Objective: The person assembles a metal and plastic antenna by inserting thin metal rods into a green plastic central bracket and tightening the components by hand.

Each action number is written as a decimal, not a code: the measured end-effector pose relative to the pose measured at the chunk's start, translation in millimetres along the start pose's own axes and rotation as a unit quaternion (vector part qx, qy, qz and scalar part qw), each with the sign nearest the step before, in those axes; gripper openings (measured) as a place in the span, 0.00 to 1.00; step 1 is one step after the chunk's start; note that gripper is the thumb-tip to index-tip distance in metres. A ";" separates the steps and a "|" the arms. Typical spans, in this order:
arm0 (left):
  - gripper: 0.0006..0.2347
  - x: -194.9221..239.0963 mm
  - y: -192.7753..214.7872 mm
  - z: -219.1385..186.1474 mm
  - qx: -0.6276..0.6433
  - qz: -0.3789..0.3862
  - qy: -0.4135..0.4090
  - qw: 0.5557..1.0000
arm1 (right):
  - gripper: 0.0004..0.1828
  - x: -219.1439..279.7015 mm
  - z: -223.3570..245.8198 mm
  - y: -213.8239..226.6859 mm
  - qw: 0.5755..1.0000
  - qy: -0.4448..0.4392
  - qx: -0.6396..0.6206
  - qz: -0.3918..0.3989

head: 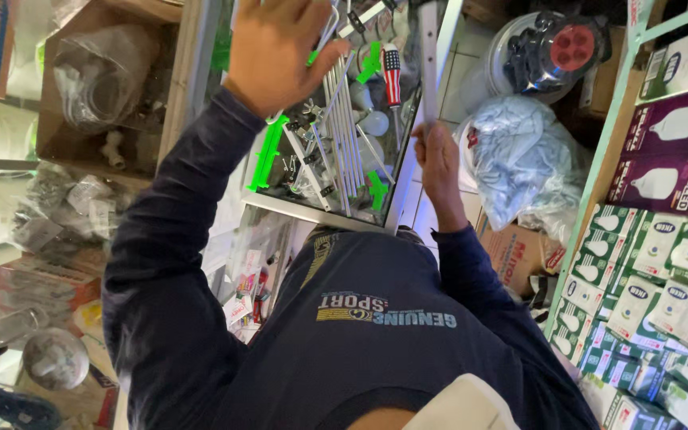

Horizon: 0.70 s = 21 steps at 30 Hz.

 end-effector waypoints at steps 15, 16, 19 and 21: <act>0.09 41.6 -76.9 6.8 0.677 0.075 0.119 0.723 | 0.40 -21.0 42.8 -163.6 0.976 0.164 0.010 0.140; 0.06 44.5 -83.5 14.7 0.699 0.087 0.123 0.699 | 0.40 -25.5 38.9 -153.9 0.969 0.200 0.029 0.141; 0.09 60.4 -115.3 38.4 0.761 0.104 0.143 0.625 | 0.40 -32.6 -1.0 -90.6 0.989 0.126 0.073 0.022; 0.11 75.8 -144.9 51.0 0.797 0.090 0.163 0.574 | 0.36 -26.7 -27.6 -57.3 0.993 0.103 0.053 -0.030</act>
Point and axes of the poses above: each hand's wrist, its own x-axis away from the middle knuckle, its own y-axis out of the back of the hand, z = x × y, the point moved 8 cm from there along -x, towards the middle knuckle, and after that the axes turned 15 degrees about -x, right-handed, at the moved point
